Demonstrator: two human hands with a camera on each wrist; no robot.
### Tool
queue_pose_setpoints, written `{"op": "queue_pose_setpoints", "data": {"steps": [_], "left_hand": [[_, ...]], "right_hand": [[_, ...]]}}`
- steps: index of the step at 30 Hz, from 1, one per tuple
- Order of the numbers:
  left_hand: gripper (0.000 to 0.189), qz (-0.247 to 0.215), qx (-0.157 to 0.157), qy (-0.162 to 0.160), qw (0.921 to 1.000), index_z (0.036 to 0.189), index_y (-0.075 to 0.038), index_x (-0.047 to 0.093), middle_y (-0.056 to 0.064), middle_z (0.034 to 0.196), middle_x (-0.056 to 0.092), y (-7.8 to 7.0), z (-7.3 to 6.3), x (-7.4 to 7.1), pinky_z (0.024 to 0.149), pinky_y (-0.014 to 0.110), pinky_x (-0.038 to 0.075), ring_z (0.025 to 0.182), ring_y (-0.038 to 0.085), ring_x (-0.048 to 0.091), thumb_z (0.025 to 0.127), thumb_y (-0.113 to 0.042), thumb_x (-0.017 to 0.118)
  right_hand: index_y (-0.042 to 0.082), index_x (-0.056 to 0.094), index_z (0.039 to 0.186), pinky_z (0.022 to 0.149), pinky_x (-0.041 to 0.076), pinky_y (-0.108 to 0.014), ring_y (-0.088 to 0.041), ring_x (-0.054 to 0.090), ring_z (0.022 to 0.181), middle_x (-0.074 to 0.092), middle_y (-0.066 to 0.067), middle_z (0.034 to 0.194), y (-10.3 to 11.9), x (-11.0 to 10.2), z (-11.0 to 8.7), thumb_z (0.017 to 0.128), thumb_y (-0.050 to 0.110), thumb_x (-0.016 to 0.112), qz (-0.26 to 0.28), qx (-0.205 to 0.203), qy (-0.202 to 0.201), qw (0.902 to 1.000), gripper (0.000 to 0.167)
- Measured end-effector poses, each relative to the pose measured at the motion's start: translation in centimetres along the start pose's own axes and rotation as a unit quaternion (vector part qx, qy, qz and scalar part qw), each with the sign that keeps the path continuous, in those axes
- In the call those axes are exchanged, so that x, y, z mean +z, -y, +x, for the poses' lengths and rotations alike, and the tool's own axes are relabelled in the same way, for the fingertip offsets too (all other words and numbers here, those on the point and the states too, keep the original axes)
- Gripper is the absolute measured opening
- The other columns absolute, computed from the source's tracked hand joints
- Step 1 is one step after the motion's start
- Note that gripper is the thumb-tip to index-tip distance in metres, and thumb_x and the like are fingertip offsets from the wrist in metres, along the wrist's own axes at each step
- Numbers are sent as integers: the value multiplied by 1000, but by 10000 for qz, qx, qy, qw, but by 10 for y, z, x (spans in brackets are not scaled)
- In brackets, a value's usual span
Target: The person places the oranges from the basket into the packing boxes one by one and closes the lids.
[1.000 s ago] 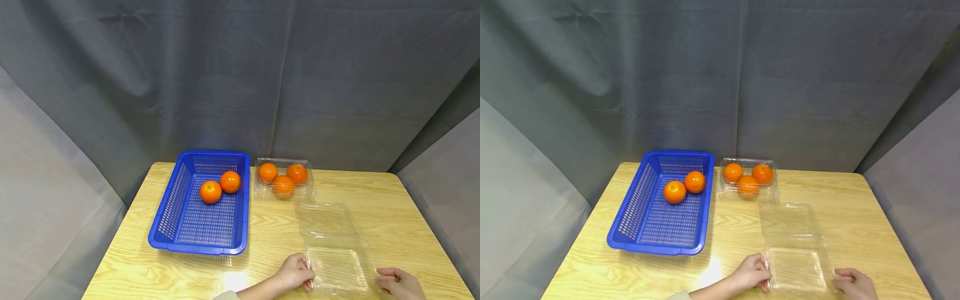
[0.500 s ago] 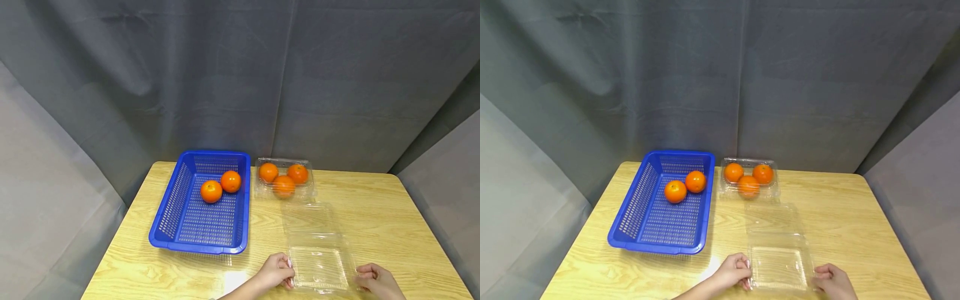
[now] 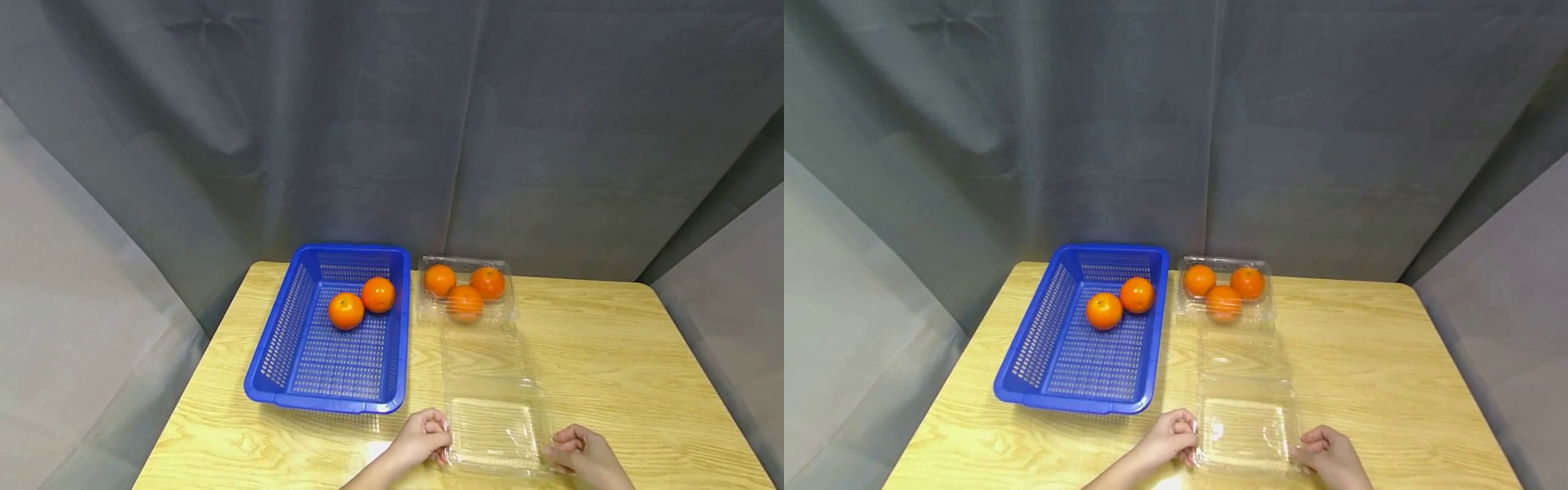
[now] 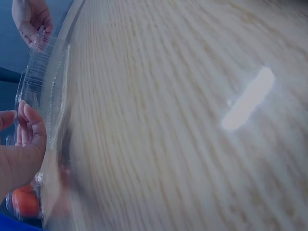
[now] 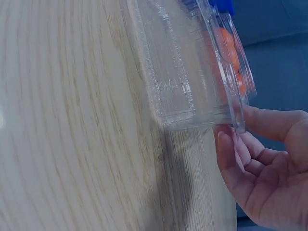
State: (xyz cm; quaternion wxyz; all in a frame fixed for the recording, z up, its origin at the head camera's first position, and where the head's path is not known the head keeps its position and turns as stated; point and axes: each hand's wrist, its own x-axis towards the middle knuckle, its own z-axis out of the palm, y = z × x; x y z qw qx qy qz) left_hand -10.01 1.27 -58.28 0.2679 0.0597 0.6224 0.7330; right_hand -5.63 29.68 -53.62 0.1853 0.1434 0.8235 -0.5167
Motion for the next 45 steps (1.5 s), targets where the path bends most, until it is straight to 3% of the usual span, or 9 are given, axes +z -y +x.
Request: {"op": "queue_pose_setpoints", "data": {"steps": [8, 14, 20, 24, 27, 30, 35, 40, 45], "left_hand": [[12, 764, 288, -230, 9964, 84, 2, 49, 0, 55, 51, -6, -7, -10, 41, 23, 46, 42, 11, 49, 72, 7, 52], [12, 1241, 521, -440, 9899, 83, 4, 49, -3, 54, 49, -11, -11, -15, 40, 29, 47, 40, 8, 48, 72, 7, 53], [14, 1357, 517, -582, 9877, 86, 8, 50, -3, 55, 49, -11, -15, -20, 39, 26, 45, 40, 8, 47, 72, 7, 53], [15, 1358, 534, -583, 9876, 86, 8, 50, -4, 56, 49, -11, -16, -21, 40, 34, 48, 40, 9, 47, 72, 7, 53], [15, 1360, 566, -583, 9874, 86, 9, 50, -4, 56, 49, -12, -15, -20, 42, 42, 49, 40, 9, 47, 72, 7, 53], [15, 1348, 587, -596, 9873, 86, 9, 50, -4, 56, 48, -12, -15, -20, 42, 44, 48, 39, 9, 47, 72, 7, 53], [15, 1320, 569, -607, 9878, 86, 8, 50, -4, 55, 48, -12, -15, -20, 41, 41, 48, 39, 8, 47, 72, 7, 52], [14, 1358, 546, -629, 9872, 85, 7, 50, -4, 56, 49, -14, -16, -19, 41, 40, 48, 39, 9, 47, 71, 7, 53], [13, 1426, 567, -634, 9861, 84, 6, 50, -4, 56, 48, -14, -16, -19, 42, 41, 48, 40, 7, 47, 71, 7, 53]], "right_hand": [[-14, 49, 98, 63, 52, -26, -14, 57, 66, 53, -3, 74, 5, 8, 3, 81, 14, 67, -50, -339, 303, 9990, 37], [-12, 50, 96, 62, 52, -26, -15, 57, 66, 52, -3, 73, 10, 18, 2, 80, 16, 69, -80, -298, 237, 9992, 37], [-9, 51, 93, 63, 52, -26, -17, 58, 67, 52, -3, 72, 14, 22, 1, 79, 18, 70, -106, -324, 274, 9990, 36], [-8, 49, 92, 63, 53, -27, -17, 58, 66, 52, -3, 71, 14, 19, 2, 82, 19, 66, -156, -488, 468, 9976, 34], [-9, 50, 91, 60, 52, -27, -14, 57, 63, 53, -4, 70, 15, 15, 4, 87, 18, 59, -421, -789, 498, 9947, 28], [-9, 53, 98, 54, 46, -23, -9, 49, 54, 50, -3, 65, 20, 13, 8, 90, 18, 56, -1028, -1004, 131, 9895, 29], [-6, 53, 112, 43, 35, -19, -6, 34, 44, 44, 0, 62, 29, 15, 17, 89, 20, 57, -2193, -1352, -631, 9642, 36], [-5, 56, 106, 37, 31, -14, -1, 30, 38, 46, 6, 60, 25, 21, 27, 86, 17, 61, -3134, -2216, -1308, 9141, 30], [-2, 59, 95, 37, 29, -13, 0, 29, 39, 46, 7, 59, 14, 27, 36, 81, 19, 66, -3553, -2827, -2015, 8679, 26]]}}
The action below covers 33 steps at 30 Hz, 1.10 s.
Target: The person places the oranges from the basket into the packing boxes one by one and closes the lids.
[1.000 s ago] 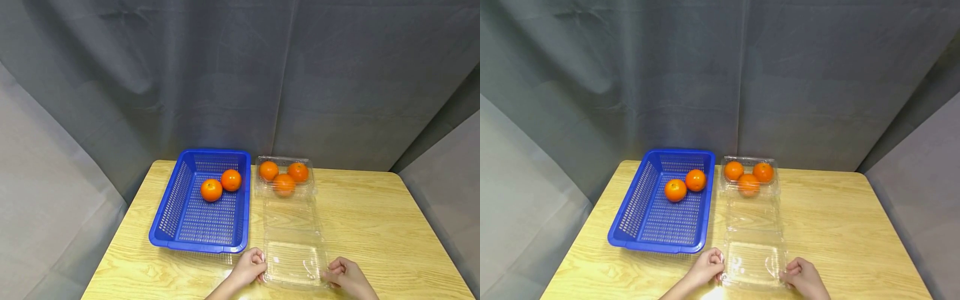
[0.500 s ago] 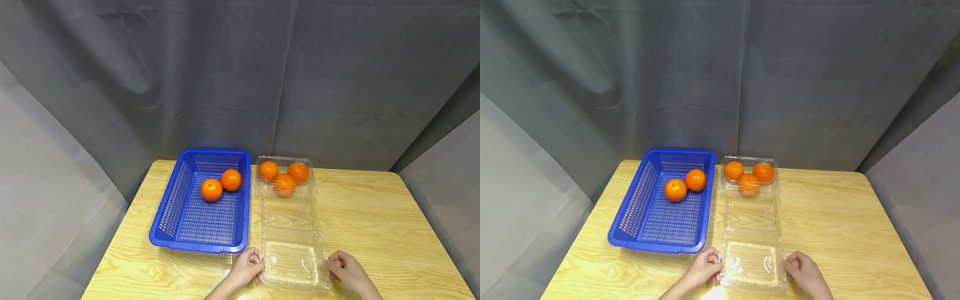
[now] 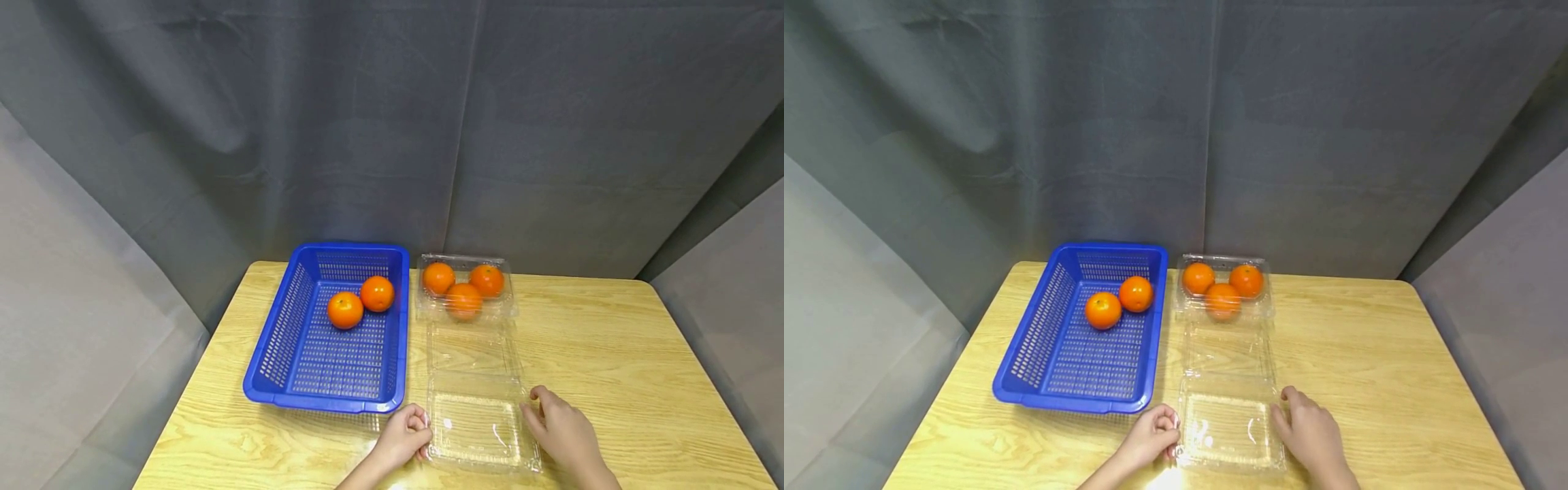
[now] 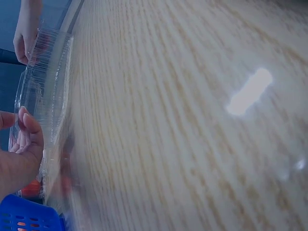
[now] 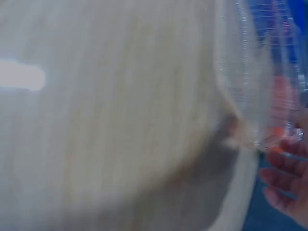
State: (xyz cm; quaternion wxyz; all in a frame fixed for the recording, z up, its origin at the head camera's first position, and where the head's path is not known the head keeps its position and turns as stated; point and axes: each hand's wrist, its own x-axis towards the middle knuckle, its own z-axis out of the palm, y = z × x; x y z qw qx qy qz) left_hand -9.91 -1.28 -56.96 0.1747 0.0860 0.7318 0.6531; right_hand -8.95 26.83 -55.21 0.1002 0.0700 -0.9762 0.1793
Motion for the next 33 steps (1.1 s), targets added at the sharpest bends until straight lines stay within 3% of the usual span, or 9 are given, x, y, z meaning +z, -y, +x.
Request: {"op": "queue_pose_setpoints", "data": {"steps": [3, 6, 12, 16, 20, 23, 26, 29, 33], "left_hand": [[13, 7, 27, -20, 10000, 84, 5, 50, -5, 56, 48, 0, 0, 0, 41, 38, 48, 40, 7, 47, 72, 6, 53], [13, 18, 66, -51, 10000, 85, 5, 50, -5, 56, 48, 0, 0, 0, 39, 30, 47, 40, 6, 47, 72, 5, 53], [15, 134, 109, -152, 9997, 85, 6, 52, -6, 59, 47, 1, -1, 0, 40, 15, 38, 43, 4, 45, 71, 4, 54], [18, 838, 376, -344, 9952, 88, 2, 55, -8, 64, 47, 2, -2, -2, 46, 13, 36, 50, -1, 41, 71, -2, 59], [25, 1839, 1010, -584, 9760, 94, -1, 53, -2, 66, 49, -2, -7, -3, 46, 14, 36, 52, -4, 37, 72, -6, 63], [26, 2702, 1419, -702, 9497, 96, -4, 51, -1, 70, 48, -9, -12, -1, 45, 14, 34, 53, -4, 34, 74, -9, 64], [23, 3600, 1904, -639, 9111, 97, -7, 53, -4, 76, 50, -17, -15, 1, 48, 13, 35, 57, -2, 37, 78, -14, 63], [21, 4322, 2820, -581, 8546, 98, -9, 56, -6, 83, 54, -24, -16, 3, 57, 12, 42, 67, 2, 49, 79, -15, 62], [18, 4784, 4270, -883, 7622, 93, -11, 59, -6, 83, 57, -42, -10, 0, 69, 15, 45, 75, 6, 55, 75, -13, 62]], "right_hand": [[0, 60, 93, 46, 39, -22, -4, 43, 49, 53, 4, 65, -6, 6, -2, 80, 22, 66, -130, -187, -347, 9991, 26], [2, 60, 96, 58, 47, -37, -13, 55, 62, 60, -1, 73, -11, 12, -5, 80, 25, 65, -114, -265, -413, 9987, 29], [6, 59, 98, 75, 44, -53, -23, 60, 75, 63, -4, 82, -17, 18, -5, 81, 27, 63, -116, -216, -339, 9991, 28], [9, 59, 96, 78, 40, -55, -27, 61, 81, 63, -3, 86, -18, 19, -4, 80, 29, 62, -313, -190, -384, 9986, 26], [11, 59, 94, 81, 38, -55, -29, 61, 83, 63, -3, 88, -17, 18, -4, 79, 30, 61, -416, -200, -401, 9981, 25], [11, 59, 94, 81, 38, -55, -29, 61, 83, 63, -4, 87, -17, 18, -4, 78, 30, 62, -433, -204, -416, 9980, 25], [11, 59, 93, 80, 38, -55, -30, 61, 83, 63, -4, 87, -17, 18, -4, 78, 30, 62, -443, -215, -444, 9978, 25], [11, 59, 93, 81, 38, -56, -30, 61, 83, 63, -5, 87, -17, 18, -4, 78, 30, 62, -434, -232, -460, 9977, 25], [11, 59, 93, 81, 38, -56, -31, 61, 83, 63, -5, 87, -17, 19, -4, 77, 29, 62, -403, -256, -467, 9978, 24]]}}
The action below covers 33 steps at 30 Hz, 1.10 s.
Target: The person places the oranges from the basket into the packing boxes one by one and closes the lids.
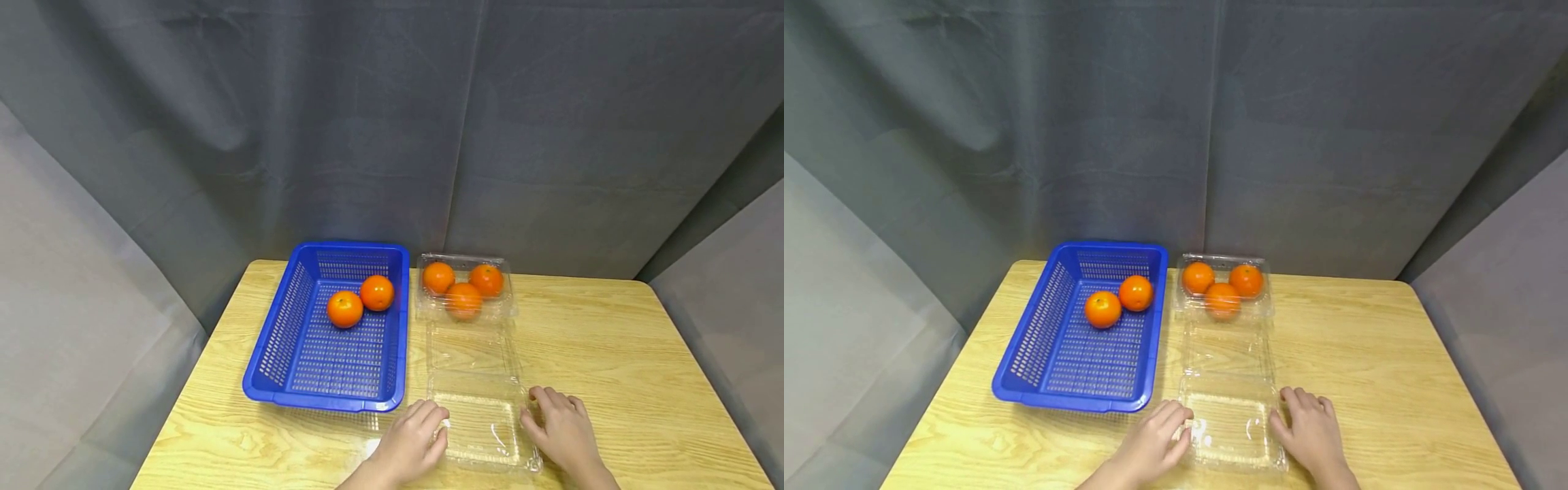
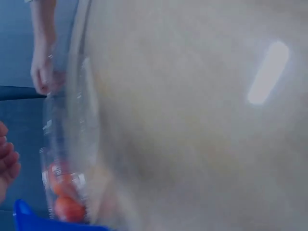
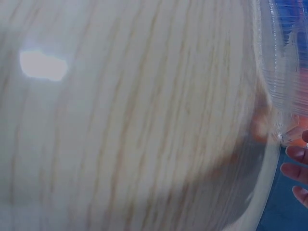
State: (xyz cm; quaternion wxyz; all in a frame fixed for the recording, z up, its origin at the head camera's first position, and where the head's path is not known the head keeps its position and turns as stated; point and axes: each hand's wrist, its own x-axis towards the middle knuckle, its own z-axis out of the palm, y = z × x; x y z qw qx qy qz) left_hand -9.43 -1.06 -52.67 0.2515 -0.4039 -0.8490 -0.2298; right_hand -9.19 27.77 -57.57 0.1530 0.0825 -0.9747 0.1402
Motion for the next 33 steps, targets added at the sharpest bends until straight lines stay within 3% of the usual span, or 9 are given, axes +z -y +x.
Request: {"op": "queue_pose_setpoints", "data": {"steps": [2, 4, 8, 13, 21, 25, 29, 33], "left_hand": [[15, 294, 381, -431, 9979, 89, -11, 60, -6, 80, 56, 5, 10, -8, 68, 15, 44, 72, 6, 53, 75, -13, 60], [14, 516, 539, -725, 9946, 89, -11, 61, -6, 80, 57, 12, 20, -17, 67, 17, 44, 72, 8, 54, 76, -13, 56], [17, 691, 479, -986, 9916, 91, -9, 61, -3, 81, 59, 32, 33, -31, 66, 20, 43, 72, 11, 55, 80, -13, 49], [16, 919, 249, -1058, 9898, 89, -7, 61, 0, 82, 59, 61, 40, -45, 70, 27, 45, 75, 15, 56, 76, -11, 53], [28, 1083, -810, -285, 9904, 105, -5, 59, 7, 96, 62, 103, 51, -70, 80, 37, 44, 88, 24, 59, 80, -16, 56], [31, 1101, -1090, -105, 9879, 108, -2, 58, 11, 97, 62, 121, 57, -79, 81, 41, 45, 91, 28, 58, 79, -13, 59], [32, 1169, -1405, 132, 9831, 109, -3, 58, 12, 98, 61, 137, 64, -85, 80, 44, 44, 91, 29, 56, 79, -12, 62], [38, 1177, -1880, 664, 9728, 116, -4, 55, 12, 106, 58, 154, 71, -87, 82, 44, 42, 97, 30, 53, 80, -16, 62]], "right_hand": [[11, 59, 93, 81, 38, -56, -31, 61, 84, 63, -5, 87, 0, 0, 0, 77, 29, 62, 15, 2, 5, 10000, 24], [10, 59, 93, 81, 38, -57, -31, 61, 84, 63, -5, 87, 0, 0, 0, 77, 29, 62, 27, 9, 21, 10000, 24], [10, 59, 94, 82, 38, -56, -31, 60, 86, 63, -5, 89, -1, 1, 0, 78, 28, 63, 42, 80, 105, 9999, 25], [10, 60, 95, 82, 38, -55, -30, 60, 87, 63, -4, 89, -1, 1, 0, 78, 27, 63, 83, 181, 166, 9997, 24], [10, 59, 95, 82, 38, -55, -29, 60, 87, 63, -3, 89, -1, 1, -1, 78, 28, 62, 95, 205, 171, 9996, 24], [10, 59, 95, 82, 38, -55, -30, 60, 87, 64, -3, 89, -1, 1, -1, 78, 28, 62, 100, 198, 147, 9996, 25], [10, 59, 95, 82, 39, -55, -30, 60, 87, 63, -3, 89, 0, 1, -1, 78, 27, 63, 123, 161, 115, 9997, 25], [9, 60, 95, 81, 39, -55, -30, 61, 86, 63, -3, 88, 0, 0, -1, 78, 26, 63, 142, 130, 79, 9998, 24]]}}
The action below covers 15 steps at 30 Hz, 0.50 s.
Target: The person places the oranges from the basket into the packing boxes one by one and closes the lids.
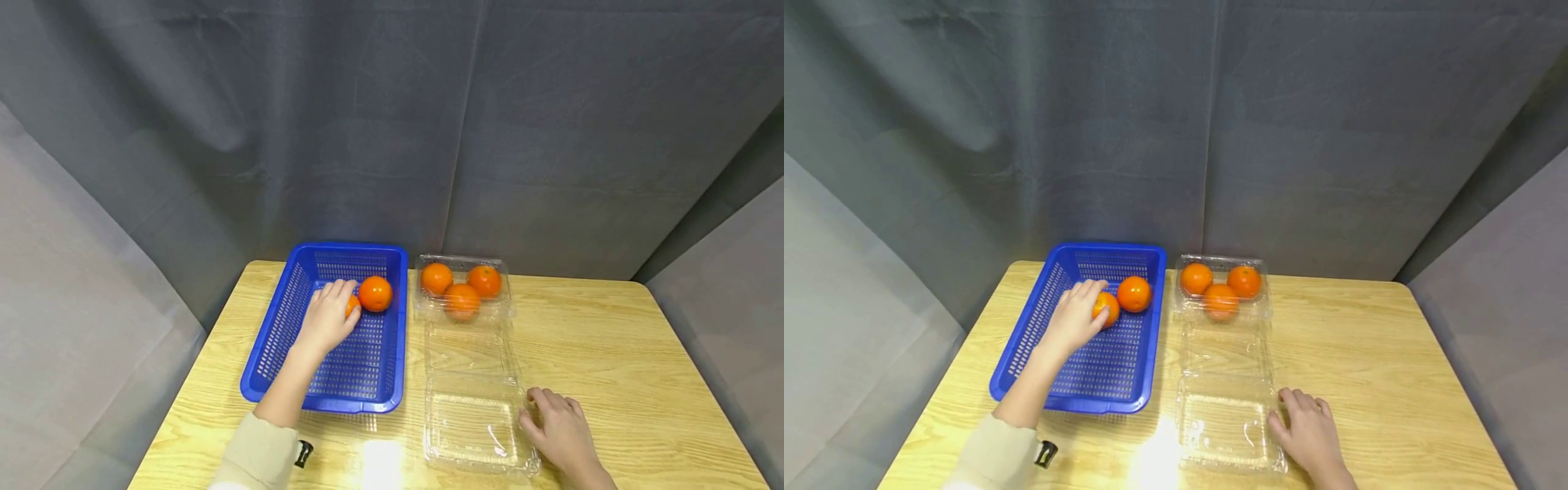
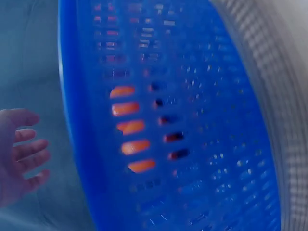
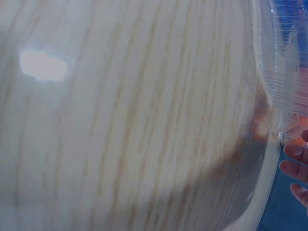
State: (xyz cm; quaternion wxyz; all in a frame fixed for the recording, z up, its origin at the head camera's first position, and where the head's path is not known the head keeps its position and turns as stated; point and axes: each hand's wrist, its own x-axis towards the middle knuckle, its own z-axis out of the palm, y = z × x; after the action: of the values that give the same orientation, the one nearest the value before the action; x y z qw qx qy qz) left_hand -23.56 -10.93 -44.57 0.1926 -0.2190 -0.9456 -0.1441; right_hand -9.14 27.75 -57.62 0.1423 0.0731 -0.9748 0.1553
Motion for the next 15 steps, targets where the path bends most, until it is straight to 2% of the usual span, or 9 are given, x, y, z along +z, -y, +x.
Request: {"op": "queue_pose_setpoints", "data": {"steps": [6, 15], "left_hand": [[51, 139, -549, 1066, 9927, 127, -4, 47, 15, 123, 50, 21, 12, 12, 92, 50, 38, 112, 33, 45, 82, -22, 63], [66, 70, -844, 1917, 9778, 135, -6, 41, 18, 133, 42, 38, 22, 29, 96, 54, 33, 121, 36, 39, 78, -25, 67]], "right_hand": [[9, 60, 95, 81, 39, -55, -30, 61, 86, 64, -4, 89, 1, -1, 0, 78, 25, 63, 45, 36, 7, 10000, 24], [9, 60, 95, 81, 39, -55, -31, 61, 87, 64, -4, 90, 0, 1, -1, 78, 25, 64, 72, 2, -31, 10000, 24]]}}
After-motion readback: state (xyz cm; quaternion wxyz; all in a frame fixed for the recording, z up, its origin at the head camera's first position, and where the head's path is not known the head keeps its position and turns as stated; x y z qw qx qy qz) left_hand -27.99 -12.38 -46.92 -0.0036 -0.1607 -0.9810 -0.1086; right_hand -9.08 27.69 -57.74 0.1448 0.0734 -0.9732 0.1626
